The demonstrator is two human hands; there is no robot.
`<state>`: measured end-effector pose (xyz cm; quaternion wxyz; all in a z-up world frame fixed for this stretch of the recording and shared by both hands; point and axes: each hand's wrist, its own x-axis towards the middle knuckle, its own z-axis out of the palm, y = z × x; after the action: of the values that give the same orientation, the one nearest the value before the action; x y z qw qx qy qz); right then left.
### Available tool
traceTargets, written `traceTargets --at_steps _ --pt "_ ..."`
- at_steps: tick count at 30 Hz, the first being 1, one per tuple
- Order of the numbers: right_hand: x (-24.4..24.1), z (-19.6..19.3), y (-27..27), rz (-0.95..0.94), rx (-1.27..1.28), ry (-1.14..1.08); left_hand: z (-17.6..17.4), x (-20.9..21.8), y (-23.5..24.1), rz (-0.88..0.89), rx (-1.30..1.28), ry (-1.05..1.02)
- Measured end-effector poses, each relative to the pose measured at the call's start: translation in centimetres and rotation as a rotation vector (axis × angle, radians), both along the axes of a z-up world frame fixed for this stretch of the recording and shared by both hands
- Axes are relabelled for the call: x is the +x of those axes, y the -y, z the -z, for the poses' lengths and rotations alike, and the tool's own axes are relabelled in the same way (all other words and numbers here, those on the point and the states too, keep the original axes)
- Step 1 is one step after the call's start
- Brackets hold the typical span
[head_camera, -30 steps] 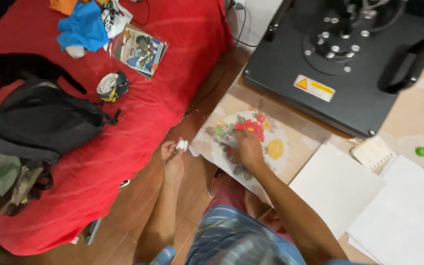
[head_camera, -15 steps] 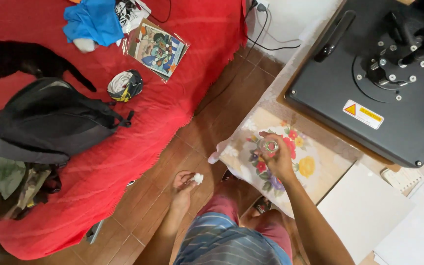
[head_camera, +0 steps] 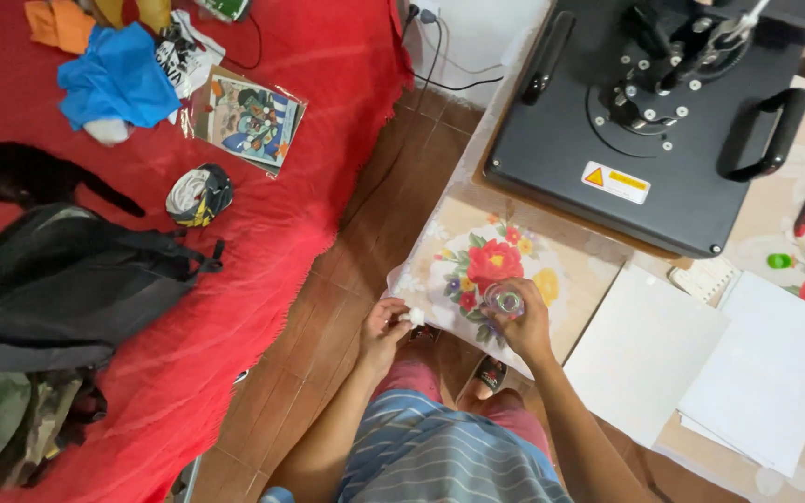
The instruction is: A person prepares a design on paper and uses a heat press machine to transfer it.
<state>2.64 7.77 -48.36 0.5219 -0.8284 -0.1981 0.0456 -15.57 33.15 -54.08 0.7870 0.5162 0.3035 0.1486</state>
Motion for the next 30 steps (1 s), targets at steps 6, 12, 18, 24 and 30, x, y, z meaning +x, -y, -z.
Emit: traceTargets --at_steps 6,12,18,24,30 --pt "-1.2 -4.4 3.5 0.196 -0.010 -0.022 -1.3 5.9 1.8 0.186 -0.011 0.008" --pt "3.1 -11.0 14.0 0.546 -0.069 0.000 -0.4 7.9 2.1 0.341 0.003 -0.046" --pt "16.2 -13.0 29.4 0.755 -0.211 0.019 0.8 10.3 4.4 0.405 0.061 -0.141" --pt "27.4 -8.2 40.6 0.945 -0.195 -0.068 0.0 11.4 8.6 0.268 0.076 -0.246" --pt "30.9 -3.6 46.0 1.051 -0.255 -0.222 -0.6 13.5 12.4 0.109 0.051 -0.339"
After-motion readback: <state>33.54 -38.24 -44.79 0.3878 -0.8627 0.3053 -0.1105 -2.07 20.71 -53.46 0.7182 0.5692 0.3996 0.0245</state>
